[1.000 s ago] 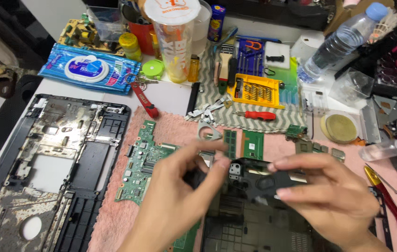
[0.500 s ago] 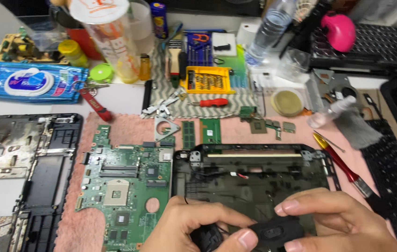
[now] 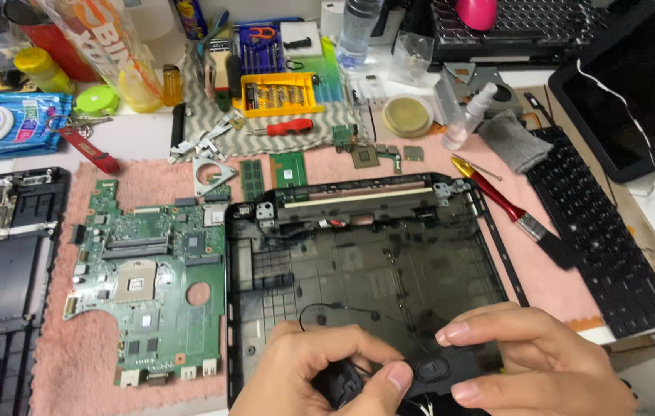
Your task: The person cleans a small black plastic component using a red-handled brush, then places it into the laptop chassis. They proceed to connect a white ribbon cable to the motherboard and tuck it into the chassis.
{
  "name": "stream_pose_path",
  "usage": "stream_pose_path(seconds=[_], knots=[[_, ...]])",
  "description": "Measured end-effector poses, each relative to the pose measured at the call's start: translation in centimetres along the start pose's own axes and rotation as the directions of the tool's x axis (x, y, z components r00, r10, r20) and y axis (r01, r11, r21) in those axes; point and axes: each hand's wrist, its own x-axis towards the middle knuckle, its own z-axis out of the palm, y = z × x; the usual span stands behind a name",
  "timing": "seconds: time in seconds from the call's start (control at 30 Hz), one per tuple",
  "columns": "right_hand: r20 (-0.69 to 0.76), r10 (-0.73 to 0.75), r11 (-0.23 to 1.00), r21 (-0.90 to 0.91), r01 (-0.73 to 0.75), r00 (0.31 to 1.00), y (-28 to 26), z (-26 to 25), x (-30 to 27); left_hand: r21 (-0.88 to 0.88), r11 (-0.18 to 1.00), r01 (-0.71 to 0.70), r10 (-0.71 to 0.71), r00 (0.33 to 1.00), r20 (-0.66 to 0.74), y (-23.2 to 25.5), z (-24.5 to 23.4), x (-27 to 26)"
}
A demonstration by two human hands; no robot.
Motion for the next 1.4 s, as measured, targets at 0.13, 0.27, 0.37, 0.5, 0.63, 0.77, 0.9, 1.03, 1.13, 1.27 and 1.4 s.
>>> stream_pose_path(seconds=[0.13, 0.27, 0.37, 0.5, 0.63, 0.77, 0.9, 1.03, 1.13, 1.27, 1.4], knots=[[-0.08, -0.136, 0.991, 0.005, 0.137, 0.987, 2.5, 1.3, -1.2, -0.011, 0.967, -0.255, 0.253, 0.963, -0.098, -3.2, 2.1, 0.4], [-0.289, -0.094, 0.994, 0.03, 0.107, 0.953, 3.5, 3.1, -2.1, -0.147, 0.829, -0.539, 0.531, 0.842, -0.092, -3.6, 1.7, 0.4], [-0.334, 0.001, 0.997, 0.078, 0.027, 0.943, 4.2, 2.9, -2.4, -0.063, 0.868, -0.492, 0.491, 0.871, -0.034, -3.6, 0.9, 0.5], [-0.343, 0.12, 0.985, 0.159, -0.069, 0.932, 5.6, 2.5, -2.9, 0.012, 0.916, -0.401, 0.4, 0.915, 0.059, -4.4, -0.1, 1.3], [-0.287, 0.464, 0.884, 0.214, -0.416, 0.838, 5.6, 0.9, -0.6, -0.041, 0.91, -0.412, 0.414, 0.906, 0.083, -5.4, -2.1, 2.5], [-0.149, 0.625, 0.767, 0.298, -0.568, 0.766, 6.8, -0.1, 1.5, -0.181, 0.901, -0.394, 0.362, 0.914, -0.185, -8.1, -3.4, 5.0], [0.119, 0.73, 0.632, 0.258, -0.731, 0.673, 7.8, -1.2, 2.4, -0.461, 0.887, 0.01, -0.125, 0.967, -0.22, -5.4, -4.8, 5.1], [0.091, 0.851, 0.523, -0.06, -0.85, 0.517, 6.0, -3.5, 5.3, -0.523, 0.851, -0.04, -0.129, 0.951, -0.282, -5.6, -4.0, 5.5], [-0.24, 0.757, 0.524, -0.333, -0.784, 0.608, 11.5, -5.8, 5.7, -0.482, 0.876, 0.01, -0.14, 0.962, -0.235, -6.0, -3.5, 6.1], [-0.287, 0.299, 0.716, -0.563, -0.413, 0.91, 19.1, -8.0, 6.8, -0.563, 0.818, -0.118, -0.003, 0.978, -0.209, -7.1, -3.1, 6.6], [-0.208, 0.552, 0.534, -0.655, -0.534, 0.807, 15.3, -7.4, 8.4, -0.769, 0.635, 0.079, -0.186, 0.981, -0.053, -4.4, -2.5, 5.0]])
